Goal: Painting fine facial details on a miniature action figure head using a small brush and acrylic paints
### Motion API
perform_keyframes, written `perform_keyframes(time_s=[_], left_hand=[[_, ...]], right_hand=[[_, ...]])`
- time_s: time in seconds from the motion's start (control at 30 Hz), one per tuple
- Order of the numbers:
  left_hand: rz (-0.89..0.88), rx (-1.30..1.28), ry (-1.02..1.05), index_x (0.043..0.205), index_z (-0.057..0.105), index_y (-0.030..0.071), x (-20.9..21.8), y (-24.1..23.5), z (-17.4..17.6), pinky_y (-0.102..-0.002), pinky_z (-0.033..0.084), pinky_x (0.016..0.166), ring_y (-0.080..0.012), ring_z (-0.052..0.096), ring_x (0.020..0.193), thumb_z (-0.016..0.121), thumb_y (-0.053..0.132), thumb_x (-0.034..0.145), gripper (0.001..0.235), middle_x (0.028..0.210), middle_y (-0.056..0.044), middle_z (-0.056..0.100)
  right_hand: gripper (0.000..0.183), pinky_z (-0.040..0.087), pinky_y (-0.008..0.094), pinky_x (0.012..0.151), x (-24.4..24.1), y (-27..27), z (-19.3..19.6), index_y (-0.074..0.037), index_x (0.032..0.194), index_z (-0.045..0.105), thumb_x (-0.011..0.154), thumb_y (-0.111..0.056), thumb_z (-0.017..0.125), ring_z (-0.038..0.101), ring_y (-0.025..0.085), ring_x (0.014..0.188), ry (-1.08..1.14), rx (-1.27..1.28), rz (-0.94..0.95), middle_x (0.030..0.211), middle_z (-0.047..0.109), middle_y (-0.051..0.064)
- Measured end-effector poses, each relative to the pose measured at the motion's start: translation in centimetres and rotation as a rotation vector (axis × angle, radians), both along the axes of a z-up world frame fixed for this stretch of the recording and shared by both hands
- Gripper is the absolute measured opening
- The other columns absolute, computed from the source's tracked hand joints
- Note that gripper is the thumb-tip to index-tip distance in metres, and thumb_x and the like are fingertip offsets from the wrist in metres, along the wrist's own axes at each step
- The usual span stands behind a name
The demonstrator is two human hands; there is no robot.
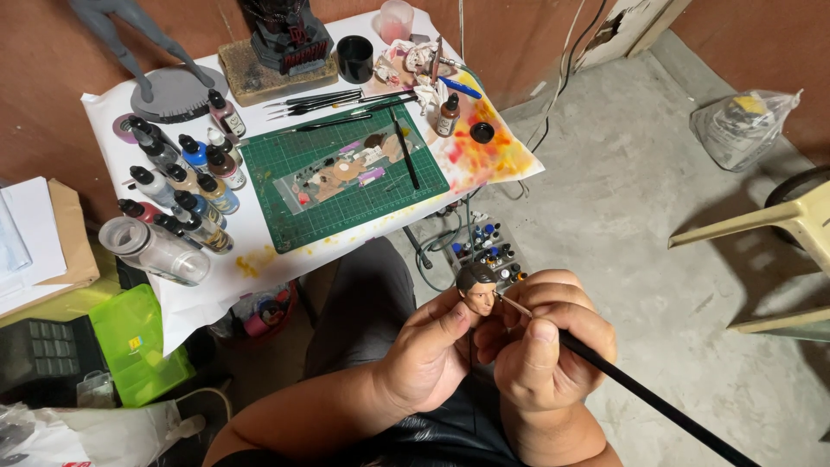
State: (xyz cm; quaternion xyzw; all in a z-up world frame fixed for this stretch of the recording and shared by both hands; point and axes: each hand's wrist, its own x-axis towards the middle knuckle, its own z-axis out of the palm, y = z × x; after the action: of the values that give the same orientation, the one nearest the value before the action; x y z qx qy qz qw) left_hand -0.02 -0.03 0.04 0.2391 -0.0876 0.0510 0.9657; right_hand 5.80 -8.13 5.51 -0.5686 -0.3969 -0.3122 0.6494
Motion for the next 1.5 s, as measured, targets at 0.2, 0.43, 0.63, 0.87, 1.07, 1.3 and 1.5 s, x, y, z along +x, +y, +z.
perform_keyframes(time_s=[0.2, 0.43, 0.63, 0.87, 1.07, 1.3, 1.5], left_hand=[[0.018, 0.02, 0.0, 0.102, 0.057, 0.009, 0.0, 0.0, 0.2, -0.027, 0.042, 0.07, -0.0177, 0.051, 0.076, 0.058, 0.032, 0.103, 0.023, 0.085, -0.006, 0.052], [0.014, 0.021, 0.001, 0.102, 0.057, 0.009, 0.0, 0.1, 0.3, -0.027, 0.042, 0.071, -0.0178, 0.05, 0.076, 0.059, 0.033, 0.102, 0.024, 0.084, -0.006, 0.052], [0.01, 0.002, 0.007, 0.103, 0.057, 0.009, 0.0, 0.0, 0.0, -0.028, 0.042, 0.071, -0.0187, 0.05, 0.077, 0.058, 0.031, 0.103, 0.023, 0.084, -0.007, 0.051], [0.01, -0.072, 0.021, 0.105, 0.061, 0.009, 0.0, 0.4, -0.7, -0.027, 0.041, 0.071, -0.016, 0.05, 0.08, 0.065, 0.03, 0.1, 0.023, 0.095, -0.007, 0.052], [0.186, -0.125, -0.037, 0.104, 0.059, 0.008, -0.2, 5.0, -0.8, -0.027, 0.035, 0.068, -0.0129, 0.043, 0.075, 0.069, 0.025, 0.097, 0.021, 0.09, -0.003, 0.049], [0.51, 0.204, -0.003, 0.078, 0.046, 0.009, -1.1, 13.6, -3.4, -0.034, 0.032, 0.066, -0.0175, 0.039, 0.067, 0.054, 0.033, 0.1, 0.033, 0.076, -0.005, 0.049], [0.769, 0.308, 0.29, 0.072, 0.044, 0.005, -2.2, 17.6, -6.5, -0.034, 0.04, 0.066, -0.0251, 0.049, 0.07, 0.042, 0.005, 0.098, 0.026, 0.073, -0.014, 0.048]], right_hand=[[0.02, 0.048, 0.035, 0.06, 0.1, 0.1, 0.0, -0.006, 0.088, 0.043, 0.102, -0.018, 0.048, 0.05, 0.026, 0.059, 0.001, 0.009, -0.003, 0.066, 0.05, 0.013], [0.018, 0.047, 0.036, 0.057, 0.1, 0.3, 0.0, -0.006, 0.089, 0.041, 0.102, -0.017, 0.047, 0.049, 0.027, 0.059, -0.015, 0.024, -0.003, 0.066, 0.048, 0.015], [0.019, 0.047, 0.035, 0.058, 0.1, 0.3, 0.0, -0.005, 0.089, 0.042, 0.103, -0.018, 0.047, 0.05, 0.026, 0.058, -0.027, 0.016, -0.009, 0.067, 0.049, 0.014], [0.017, 0.045, 0.034, 0.047, 0.5, 0.8, -0.8, -0.009, 0.096, 0.04, 0.104, -0.02, 0.05, 0.044, 0.025, 0.062, 0.076, 0.237, 0.094, 0.069, 0.042, 0.013], [0.008, 0.046, 0.032, 0.051, 9.8, 1.2, -4.9, -0.009, 0.095, 0.05, 0.101, -0.01, 0.055, 0.051, 0.02, 0.071, 0.322, 0.338, 0.054, 0.078, 0.05, 0.011], [0.008, 0.046, 0.031, 0.05, 22.6, 4.7, -11.6, -0.003, 0.092, 0.053, 0.096, -0.002, 0.046, 0.049, 0.017, 0.058, 0.56, 0.165, -0.017, 0.072, 0.053, 0.012], [0.009, 0.049, 0.024, 0.058, 28.2, 7.5, -13.3, -0.01, 0.102, 0.046, 0.097, -0.003, 0.048, 0.059, 0.014, 0.069, 0.564, -0.102, -0.021, 0.084, 0.062, 0.011]])
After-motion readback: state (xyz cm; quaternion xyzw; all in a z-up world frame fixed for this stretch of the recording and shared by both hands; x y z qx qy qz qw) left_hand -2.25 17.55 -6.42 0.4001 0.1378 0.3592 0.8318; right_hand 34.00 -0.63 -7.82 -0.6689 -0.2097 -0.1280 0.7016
